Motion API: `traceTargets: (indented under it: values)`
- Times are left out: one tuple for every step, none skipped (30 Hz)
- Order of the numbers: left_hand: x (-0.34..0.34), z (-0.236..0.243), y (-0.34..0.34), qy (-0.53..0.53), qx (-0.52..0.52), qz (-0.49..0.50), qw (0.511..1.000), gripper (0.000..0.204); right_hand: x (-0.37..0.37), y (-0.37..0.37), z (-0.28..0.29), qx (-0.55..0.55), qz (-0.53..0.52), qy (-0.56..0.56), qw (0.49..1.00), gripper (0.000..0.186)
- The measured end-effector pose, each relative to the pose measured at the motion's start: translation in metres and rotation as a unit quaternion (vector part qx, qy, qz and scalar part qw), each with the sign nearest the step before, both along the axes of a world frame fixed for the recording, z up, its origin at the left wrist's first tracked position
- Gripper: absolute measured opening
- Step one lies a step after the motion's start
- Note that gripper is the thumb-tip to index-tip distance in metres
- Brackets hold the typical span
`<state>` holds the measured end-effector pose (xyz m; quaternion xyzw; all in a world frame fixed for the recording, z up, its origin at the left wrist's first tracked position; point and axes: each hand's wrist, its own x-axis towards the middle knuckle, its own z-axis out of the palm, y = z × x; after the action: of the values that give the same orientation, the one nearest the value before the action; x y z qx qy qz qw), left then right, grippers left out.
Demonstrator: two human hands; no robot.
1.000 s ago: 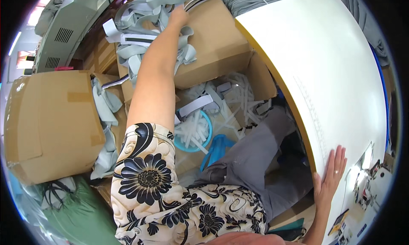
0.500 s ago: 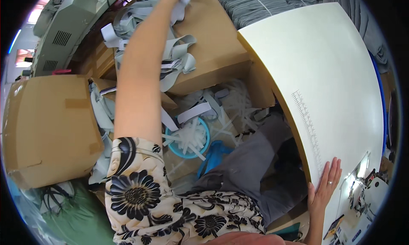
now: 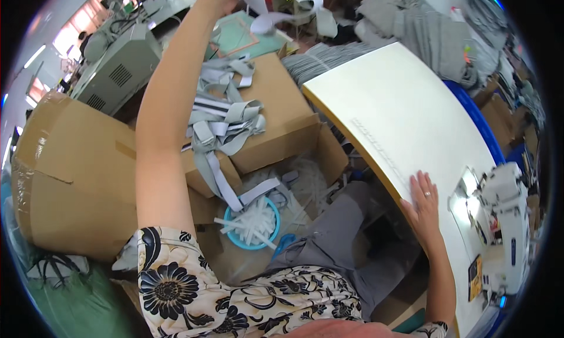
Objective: Sewing and assembling fabric straps using an industrial sewing machine.
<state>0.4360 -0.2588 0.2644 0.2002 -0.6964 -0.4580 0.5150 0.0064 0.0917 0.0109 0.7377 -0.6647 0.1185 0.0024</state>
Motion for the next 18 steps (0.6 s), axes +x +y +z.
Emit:
traceTargets:
  values:
    - [-0.01, 0.003, 0.014, 0.011, 0.004, 0.035, 0.999, 0.018, 0.0, 0.0, 0.002, -0.021, 0.012, -0.069, 0.997, 0.053]
    - [-0.02, 0.003, 0.025, 0.022, 0.01, 0.07, 0.997, 0.019, 0.007, 0.0, 0.013, -0.033, 0.004, -0.07, 0.997, 0.053]
    - [-0.033, -0.003, 0.038, 0.032, 0.02, 0.103, 0.994, 0.02, 0.022, 0.003, 0.026, -0.054, 0.035, -0.157, 0.986, 0.049]
    - [-0.053, -0.018, 0.055, -0.046, -0.078, 0.142, 0.986, 0.031, 0.032, 0.01, 0.039, -0.073, 0.056, -0.238, 0.967, 0.045]
    - [-0.074, -0.038, 0.078, -0.121, -0.175, 0.178, 0.961, 0.044, 0.039, 0.014, 0.047, -0.077, 0.049, -0.307, 0.947, 0.042]
    - [-0.106, -0.062, 0.112, -0.073, -0.104, 0.137, 0.982, 0.037, 0.041, 0.018, 0.053, -0.08, 0.041, -0.376, 0.922, 0.04]
    - [-0.138, -0.088, 0.153, -0.031, -0.027, 0.099, 0.994, 0.031, 0.042, 0.019, 0.054, -0.052, 0.023, -0.473, 0.879, 0.04]
    - [-0.168, -0.124, 0.184, -0.05, -0.056, 0.111, 0.991, 0.03, 0.04, 0.022, 0.054, -0.024, 0.003, -0.564, 0.826, 0.041]
    - [-0.189, -0.174, 0.197, -0.051, 0.033, 0.038, 0.997, 0.03, 0.041, 0.023, 0.059, -0.021, 0.0, -0.587, 0.809, 0.044]
    - [-0.215, -0.207, 0.229, -0.107, 0.038, 0.005, 0.994, 0.031, 0.028, 0.027, 0.053, -0.026, -0.008, -0.602, 0.798, 0.044]
    - [-0.232, -0.216, 0.267, -0.173, 0.065, -0.023, 0.982, 0.031, 0.021, 0.029, 0.048, -0.036, -0.036, -0.631, 0.774, 0.045]
    - [-0.248, -0.236, 0.289, -0.178, 0.083, -0.069, 0.978, 0.03, 0.014, 0.036, 0.052, -0.002, -0.074, -0.657, 0.751, 0.044]
    - [-0.263, -0.246, 0.313, -0.17, 0.09, -0.063, 0.979, 0.029, 0.005, 0.041, 0.051, 0.027, -0.11, -0.683, 0.721, 0.043]
    - [-0.274, -0.252, 0.332, -0.168, 0.119, -0.105, 0.973, 0.027, -0.006, 0.046, 0.044, -0.004, -0.144, -0.663, 0.734, 0.042]
    - [-0.283, -0.256, 0.347, -0.163, 0.146, -0.139, 0.966, 0.025, -0.014, 0.05, 0.038, -0.031, -0.17, -0.641, 0.748, 0.04]
    - [-0.292, -0.26, 0.357, -0.202, 0.111, -0.16, 0.96, 0.025, -0.019, 0.056, 0.037, -0.07, -0.195, -0.646, 0.734, 0.036]
    - [-0.3, -0.262, 0.366, -0.24, 0.074, -0.18, 0.951, 0.024, -0.028, 0.061, 0.037, -0.078, -0.182, -0.67, 0.715, 0.034]
    - [-0.306, -0.263, 0.373, -0.208, 0.18, -0.27, 0.923, 0.021, -0.03, 0.068, 0.043, -0.076, -0.187, -0.68, 0.705, 0.034]
